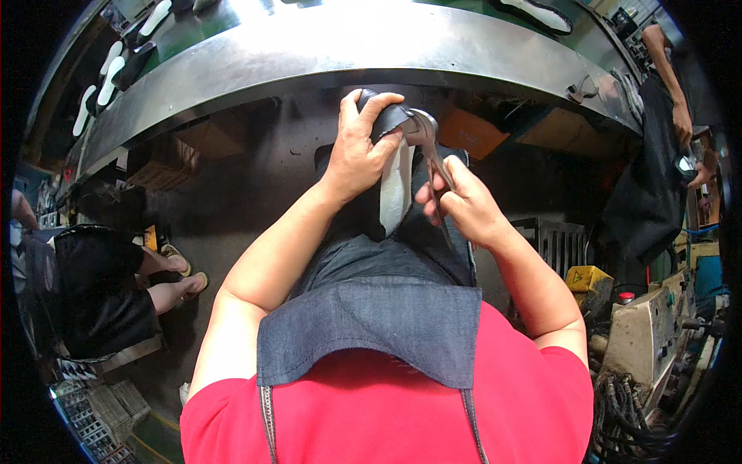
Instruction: Lasting the edges of a shoe upper over the insole using a hand tool.
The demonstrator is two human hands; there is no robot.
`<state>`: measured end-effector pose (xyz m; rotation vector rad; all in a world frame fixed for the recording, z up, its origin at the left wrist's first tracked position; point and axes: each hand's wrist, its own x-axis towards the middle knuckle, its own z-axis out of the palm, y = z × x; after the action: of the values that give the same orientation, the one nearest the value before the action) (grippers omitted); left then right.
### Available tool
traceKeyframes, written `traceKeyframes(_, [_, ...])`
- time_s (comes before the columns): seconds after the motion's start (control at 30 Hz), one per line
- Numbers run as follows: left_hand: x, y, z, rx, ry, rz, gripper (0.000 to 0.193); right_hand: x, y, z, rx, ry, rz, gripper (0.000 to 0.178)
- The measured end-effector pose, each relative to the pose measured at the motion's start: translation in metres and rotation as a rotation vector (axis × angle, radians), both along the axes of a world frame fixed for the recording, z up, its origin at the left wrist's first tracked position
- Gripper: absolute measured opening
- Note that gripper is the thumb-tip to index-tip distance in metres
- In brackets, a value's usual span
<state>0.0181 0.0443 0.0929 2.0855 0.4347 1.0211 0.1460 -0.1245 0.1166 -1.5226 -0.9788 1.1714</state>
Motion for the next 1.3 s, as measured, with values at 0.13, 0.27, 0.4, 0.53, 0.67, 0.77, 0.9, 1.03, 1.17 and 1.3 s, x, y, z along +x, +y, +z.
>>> traceKeyframes(0.13, [-0.001, 0.006, 0.005, -0.014, -0.010, -0.088, 0.044, -0.010, 0.015, -0.037, 0.182, -0.442, -0.196, 0.016])
traceKeyframes(0.27, [0.007, 0.014, -0.010, 0.002, 0.047, -0.112, 0.042, -0.011, 0.034, -0.112, 0.438, -0.531, -0.372, 0.017])
traceKeyframes(0.4, [0.013, 0.029, -0.021, -0.122, 0.031, -0.114, 0.044, -0.006, 0.046, -0.096, 0.344, -0.378, -0.298, 0.019])
traceKeyframes(0.53, [0.009, 0.023, -0.014, -0.099, 0.034, -0.071, 0.043, -0.004, 0.024, -0.052, 0.191, 0.034, -0.114, 0.026])
traceKeyframes(0.67, [0.011, 0.020, -0.012, -0.033, 0.028, -0.044, 0.042, 0.009, 0.016, -0.021, 0.064, -0.009, -0.025, 0.028])
traceKeyframes(0.77, [0.013, 0.019, -0.014, -0.039, 0.038, -0.025, 0.043, 0.017, 0.014, -0.011, 0.007, -0.160, 0.060, 0.028])
traceKeyframes(0.9, [0.016, 0.022, -0.013, -0.025, 0.055, -0.038, 0.043, 0.009, 0.020, -0.013, 0.014, -0.117, 0.033, 0.025])
traceKeyframes(1.03, [0.014, 0.021, -0.012, -0.054, 0.036, -0.058, 0.043, -0.010, 0.027, -0.022, -0.016, -0.224, -0.158, 0.018])
traceKeyframes(1.17, [0.014, 0.023, -0.018, -0.032, 0.022, -0.114, 0.043, -0.011, 0.044, -0.095, 0.350, -0.512, -0.379, 0.014])
traceKeyframes(1.3, [0.015, 0.029, -0.038, -0.103, 0.086, -0.033, 0.065, -0.002, 0.059, -0.097, 0.260, -0.446, -0.321, 0.013])
